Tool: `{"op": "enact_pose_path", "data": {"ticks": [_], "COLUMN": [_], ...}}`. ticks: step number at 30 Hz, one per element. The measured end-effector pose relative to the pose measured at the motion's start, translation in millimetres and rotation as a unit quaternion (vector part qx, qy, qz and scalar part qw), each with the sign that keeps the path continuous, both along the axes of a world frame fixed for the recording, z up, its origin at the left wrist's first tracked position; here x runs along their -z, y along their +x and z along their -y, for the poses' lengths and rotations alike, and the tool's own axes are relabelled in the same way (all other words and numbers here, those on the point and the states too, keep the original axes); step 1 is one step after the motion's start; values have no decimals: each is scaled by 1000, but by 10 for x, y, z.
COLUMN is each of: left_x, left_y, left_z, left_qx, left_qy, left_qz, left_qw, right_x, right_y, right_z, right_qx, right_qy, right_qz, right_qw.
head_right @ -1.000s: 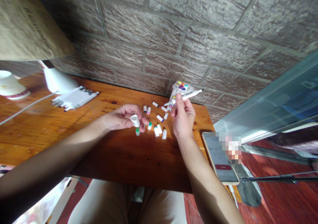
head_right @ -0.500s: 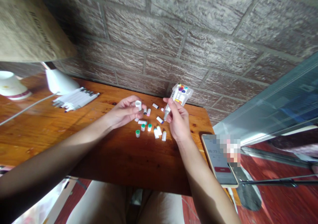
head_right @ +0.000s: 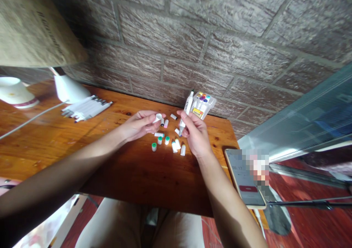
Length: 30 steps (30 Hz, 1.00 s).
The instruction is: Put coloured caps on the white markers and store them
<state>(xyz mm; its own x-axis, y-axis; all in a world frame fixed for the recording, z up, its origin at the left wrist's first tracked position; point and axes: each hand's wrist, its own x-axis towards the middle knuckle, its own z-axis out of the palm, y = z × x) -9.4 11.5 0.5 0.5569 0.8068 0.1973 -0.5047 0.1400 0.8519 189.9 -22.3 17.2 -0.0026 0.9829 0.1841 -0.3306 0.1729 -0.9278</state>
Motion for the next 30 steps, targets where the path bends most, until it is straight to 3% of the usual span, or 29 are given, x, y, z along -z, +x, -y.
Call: {"op": "enact_pose_path", "data": {"ticks": [30], "left_x": [30], "left_y": [17], "left_z": [16], "left_qx": [33], "left_qy": [16], "left_qz": [22], "left_qw": [999], "right_x": [2], "right_y": [-14], "right_z": [18], "right_qx": [-14], "right_qy": [-2], "right_qz": [12], "right_qw": [1000]}}
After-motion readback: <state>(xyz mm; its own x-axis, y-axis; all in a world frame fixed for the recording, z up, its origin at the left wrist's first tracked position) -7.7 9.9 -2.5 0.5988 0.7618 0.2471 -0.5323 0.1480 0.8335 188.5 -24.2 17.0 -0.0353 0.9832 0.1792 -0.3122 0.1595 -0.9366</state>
